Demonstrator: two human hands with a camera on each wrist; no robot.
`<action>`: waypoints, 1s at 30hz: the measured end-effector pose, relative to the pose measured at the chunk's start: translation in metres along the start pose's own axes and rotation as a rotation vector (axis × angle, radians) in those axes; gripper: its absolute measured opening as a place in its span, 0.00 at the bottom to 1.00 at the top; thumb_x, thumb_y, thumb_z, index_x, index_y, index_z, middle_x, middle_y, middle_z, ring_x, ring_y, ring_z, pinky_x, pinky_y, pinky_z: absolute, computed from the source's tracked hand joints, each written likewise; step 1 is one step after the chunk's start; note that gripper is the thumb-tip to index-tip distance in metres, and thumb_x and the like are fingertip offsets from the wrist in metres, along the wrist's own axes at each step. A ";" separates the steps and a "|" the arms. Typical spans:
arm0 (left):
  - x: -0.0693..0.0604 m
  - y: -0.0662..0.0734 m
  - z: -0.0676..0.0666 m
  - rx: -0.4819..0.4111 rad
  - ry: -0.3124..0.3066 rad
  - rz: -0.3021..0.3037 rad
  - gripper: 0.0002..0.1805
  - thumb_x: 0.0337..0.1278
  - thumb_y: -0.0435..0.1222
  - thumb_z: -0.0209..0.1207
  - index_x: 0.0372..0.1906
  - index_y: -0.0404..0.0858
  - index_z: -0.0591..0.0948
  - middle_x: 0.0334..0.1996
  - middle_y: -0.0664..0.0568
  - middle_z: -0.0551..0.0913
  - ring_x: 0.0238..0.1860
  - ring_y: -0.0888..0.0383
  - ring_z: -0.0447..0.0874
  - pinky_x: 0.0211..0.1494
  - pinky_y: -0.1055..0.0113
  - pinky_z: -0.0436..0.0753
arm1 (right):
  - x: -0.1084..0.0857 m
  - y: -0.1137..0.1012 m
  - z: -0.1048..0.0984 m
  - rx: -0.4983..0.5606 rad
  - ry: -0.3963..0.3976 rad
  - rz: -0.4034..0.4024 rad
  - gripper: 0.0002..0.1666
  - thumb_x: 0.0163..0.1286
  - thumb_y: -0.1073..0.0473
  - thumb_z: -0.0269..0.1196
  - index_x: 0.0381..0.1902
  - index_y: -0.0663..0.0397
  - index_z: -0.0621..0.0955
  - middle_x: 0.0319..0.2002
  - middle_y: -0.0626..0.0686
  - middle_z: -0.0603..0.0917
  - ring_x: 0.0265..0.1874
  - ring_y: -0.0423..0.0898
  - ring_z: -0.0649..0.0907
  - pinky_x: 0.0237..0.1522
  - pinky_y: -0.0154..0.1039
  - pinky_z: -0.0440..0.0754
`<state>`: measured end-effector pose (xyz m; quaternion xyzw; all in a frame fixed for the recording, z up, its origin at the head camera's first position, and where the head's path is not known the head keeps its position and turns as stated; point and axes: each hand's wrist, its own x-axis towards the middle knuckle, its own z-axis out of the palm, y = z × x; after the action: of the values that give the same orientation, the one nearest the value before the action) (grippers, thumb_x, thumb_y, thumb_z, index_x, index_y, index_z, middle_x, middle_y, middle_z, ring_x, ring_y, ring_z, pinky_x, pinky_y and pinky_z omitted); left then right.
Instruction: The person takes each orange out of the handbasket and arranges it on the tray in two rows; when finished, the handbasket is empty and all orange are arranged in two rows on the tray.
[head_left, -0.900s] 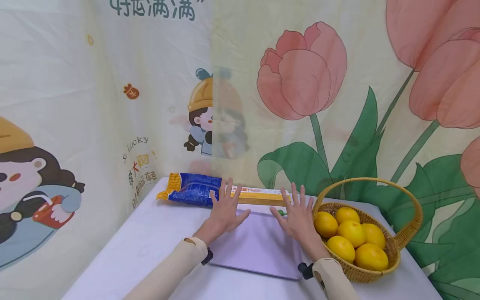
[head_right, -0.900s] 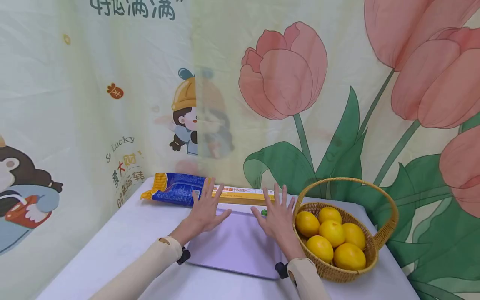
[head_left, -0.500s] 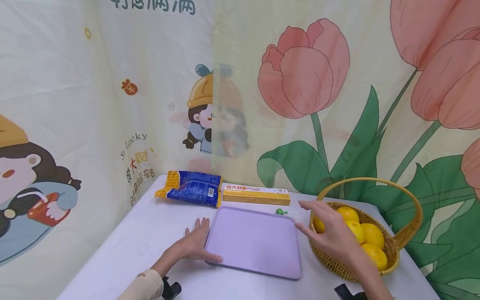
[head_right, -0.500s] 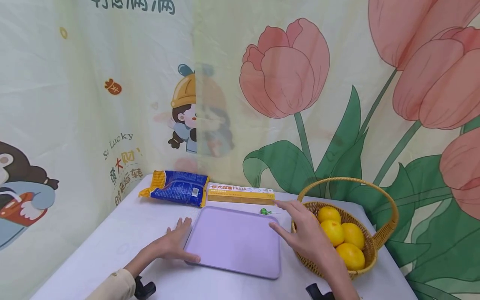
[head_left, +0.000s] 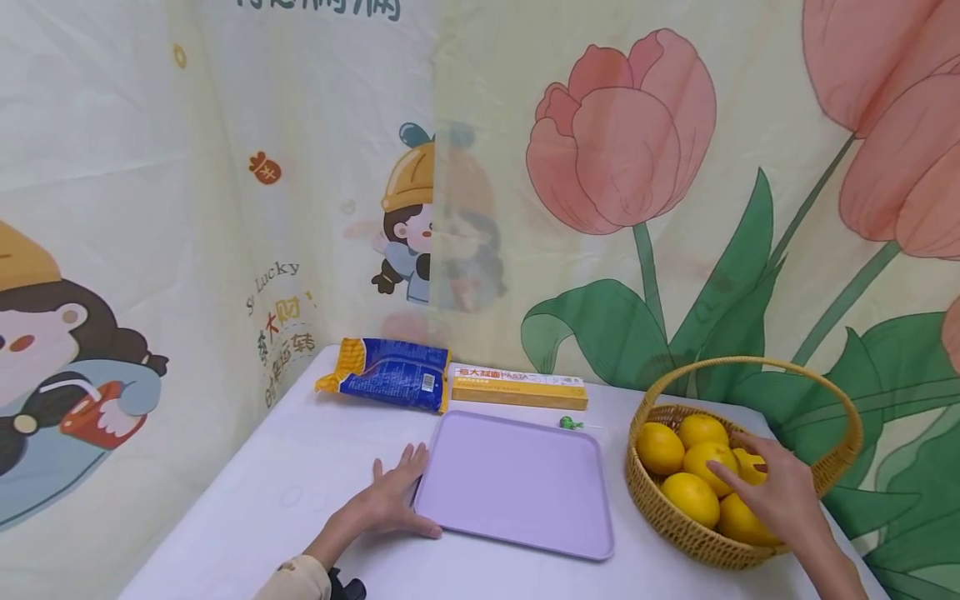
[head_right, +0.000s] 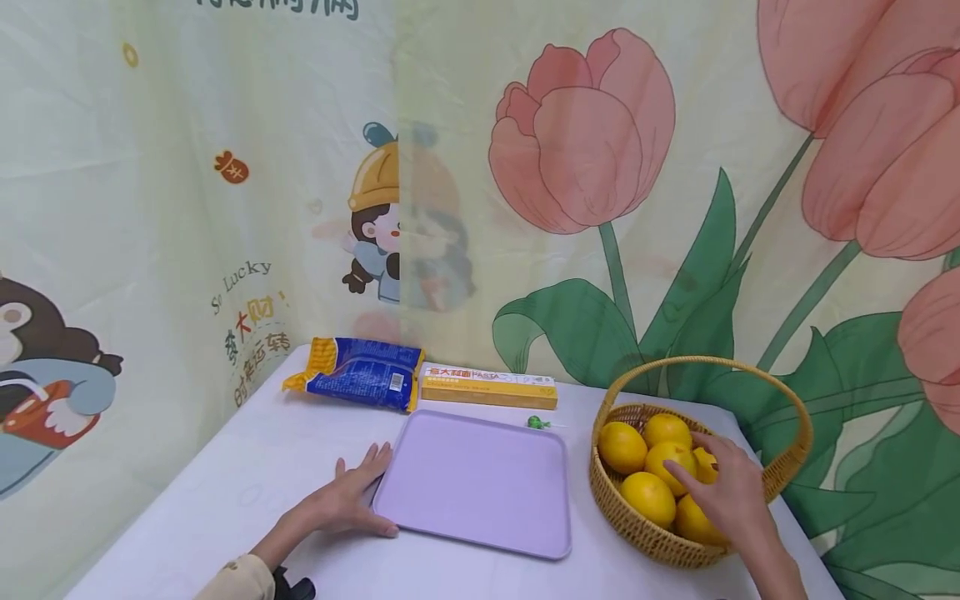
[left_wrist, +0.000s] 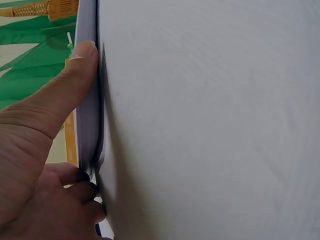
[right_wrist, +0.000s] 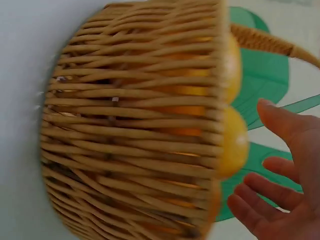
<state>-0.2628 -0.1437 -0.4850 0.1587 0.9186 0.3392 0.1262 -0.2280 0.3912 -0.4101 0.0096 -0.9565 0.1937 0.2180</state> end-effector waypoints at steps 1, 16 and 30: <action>0.000 0.001 0.000 0.006 0.006 -0.002 0.71 0.42 0.51 0.86 0.84 0.26 0.56 0.85 0.29 0.51 0.86 0.31 0.41 0.81 0.24 0.29 | 0.003 0.004 0.002 -0.004 -0.027 0.032 0.40 0.71 0.48 0.75 0.64 0.77 0.77 0.58 0.80 0.80 0.49 0.76 0.83 0.49 0.72 0.86; 0.002 0.003 -0.001 0.037 0.008 -0.029 0.70 0.40 0.51 0.87 0.84 0.28 0.59 0.85 0.31 0.54 0.86 0.31 0.43 0.81 0.23 0.34 | 0.014 0.012 0.012 -0.025 -0.251 0.213 0.58 0.74 0.34 0.69 0.70 0.85 0.67 0.66 0.85 0.71 0.60 0.80 0.75 0.62 0.77 0.76; 0.003 0.004 -0.002 0.008 -0.011 -0.053 0.72 0.39 0.53 0.87 0.85 0.30 0.58 0.86 0.31 0.52 0.86 0.30 0.42 0.82 0.25 0.32 | 0.014 0.004 -0.010 0.073 -0.147 0.197 0.53 0.75 0.38 0.70 0.71 0.83 0.70 0.65 0.84 0.74 0.58 0.78 0.81 0.56 0.69 0.86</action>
<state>-0.2657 -0.1410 -0.4814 0.1368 0.9231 0.3313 0.1395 -0.2374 0.3994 -0.3974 -0.0621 -0.9585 0.2476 0.1266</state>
